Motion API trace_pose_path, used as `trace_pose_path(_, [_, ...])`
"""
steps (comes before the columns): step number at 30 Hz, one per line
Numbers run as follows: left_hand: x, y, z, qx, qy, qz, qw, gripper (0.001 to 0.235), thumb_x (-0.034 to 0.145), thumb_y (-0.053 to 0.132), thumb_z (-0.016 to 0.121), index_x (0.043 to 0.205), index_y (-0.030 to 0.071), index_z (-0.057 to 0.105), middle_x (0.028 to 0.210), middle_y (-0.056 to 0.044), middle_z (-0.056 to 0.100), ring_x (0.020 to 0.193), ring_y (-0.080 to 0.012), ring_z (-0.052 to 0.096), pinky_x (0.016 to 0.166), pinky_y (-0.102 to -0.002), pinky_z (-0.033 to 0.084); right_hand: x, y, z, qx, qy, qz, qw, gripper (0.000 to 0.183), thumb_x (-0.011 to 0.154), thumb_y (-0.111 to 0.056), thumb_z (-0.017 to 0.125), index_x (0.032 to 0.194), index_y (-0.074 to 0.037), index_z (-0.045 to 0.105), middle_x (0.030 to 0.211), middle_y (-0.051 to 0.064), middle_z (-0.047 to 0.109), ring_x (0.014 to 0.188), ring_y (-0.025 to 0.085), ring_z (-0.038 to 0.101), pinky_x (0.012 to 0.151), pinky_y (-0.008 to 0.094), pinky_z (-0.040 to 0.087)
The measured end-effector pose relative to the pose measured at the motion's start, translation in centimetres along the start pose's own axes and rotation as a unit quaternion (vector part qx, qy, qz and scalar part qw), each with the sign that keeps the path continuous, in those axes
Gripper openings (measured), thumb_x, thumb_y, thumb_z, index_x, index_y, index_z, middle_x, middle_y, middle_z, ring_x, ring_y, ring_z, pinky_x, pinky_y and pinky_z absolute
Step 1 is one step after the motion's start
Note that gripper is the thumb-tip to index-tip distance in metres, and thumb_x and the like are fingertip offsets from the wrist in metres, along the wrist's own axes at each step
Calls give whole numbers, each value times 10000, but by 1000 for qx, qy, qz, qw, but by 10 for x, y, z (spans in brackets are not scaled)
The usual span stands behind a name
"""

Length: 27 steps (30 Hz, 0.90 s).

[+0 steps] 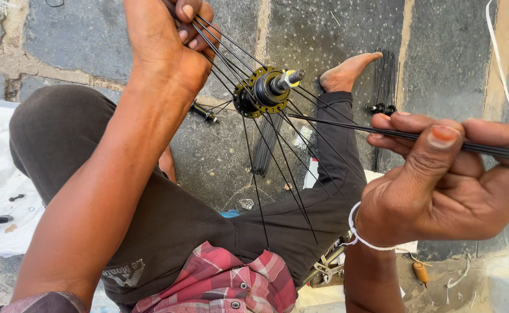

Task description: The person sits on the ground and installs bicycle spokes into a wheel hub. They insert the spoke ends into the hub flanges and then thread the spoke heads onto the hub axle, repeating this process for multiple spokes.

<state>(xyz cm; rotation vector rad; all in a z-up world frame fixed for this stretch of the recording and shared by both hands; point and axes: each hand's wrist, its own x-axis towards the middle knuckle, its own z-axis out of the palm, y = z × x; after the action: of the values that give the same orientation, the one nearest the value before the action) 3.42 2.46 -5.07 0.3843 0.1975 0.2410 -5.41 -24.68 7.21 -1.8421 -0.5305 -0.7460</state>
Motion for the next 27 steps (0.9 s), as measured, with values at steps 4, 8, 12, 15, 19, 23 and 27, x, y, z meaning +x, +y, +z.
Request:
trace_pose_path(4, [-3, 0, 1, -13, -6, 20, 1000, 439, 1083, 311, 465, 677, 147, 435, 592, -3, 411, 502, -109, 274, 471, -307, 196, -1, 3, 5, 0, 6, -4, 1000, 199, 1256, -52, 560, 1258, 50, 389, 938, 263, 693, 857, 282, 788, 728, 329, 641])
trace_pose_path(8, [-4, -1, 1, -11, 4, 25, 1000, 447, 1086, 317, 451, 675, 141, 433, 598, -5, 415, 504, -111, 274, 472, -313, 202, -1, 16, 18, 6, 2, -20, 1000, 223, 1259, -76, 578, 1243, 42, 389, 938, 267, 721, 877, 282, 806, 714, 324, 648])
trace_pose_path(12, [-4, -1, 2, -22, 2, 29, 999, 437, 1073, 322, 450, 674, 144, 436, 589, -8, 419, 490, -107, 272, 458, -308, 199, -8, 20, 30, 37, 13, 14, 999, 226, 1245, -79, 580, 1238, 46, 392, 938, 273, 713, 858, 273, 787, 682, 314, 666])
trace_pose_path(15, [-2, 1, 0, -44, 11, 19, 999, 390, 1052, 280, 470, 687, 147, 439, 596, -20, 437, 482, -109, 276, 455, -307, 202, -8, 21, 30, 62, 2, 32, 998, 236, 1258, -83, 584, 1250, 37, 381, 958, 272, 724, 866, 272, 789, 685, 306, 677])
trace_pose_path(19, [1, 1, -1, -74, 0, 15, 997, 357, 1032, 251, 497, 697, 150, 425, 611, -36, 448, 482, -117, 285, 460, -310, 209, -6, 21, 31, 58, 4, 28, 998, 227, 1248, -78, 584, 1245, 34, 387, 946, 260, 716, 861, 270, 788, 685, 303, 681])
trace_pose_path(23, [1, 2, 1, -67, 12, 23, 997, 338, 1009, 220, 510, 689, 160, 419, 603, -34, 447, 471, -115, 284, 445, -308, 208, -7, 18, 32, 45, 10, 30, 998, 215, 1251, -64, 577, 1251, 37, 387, 955, 260, 714, 876, 268, 787, 701, 308, 688])
trace_pose_path(27, [-1, 3, 4, -74, 14, 21, 997, 320, 990, 210, 506, 685, 156, 425, 592, -35, 448, 460, -116, 283, 432, -305, 209, -9, 21, 37, 51, 22, 38, 998, 203, 1246, -50, 574, 1244, 36, 390, 972, 266, 724, 878, 261, 785, 700, 309, 689])
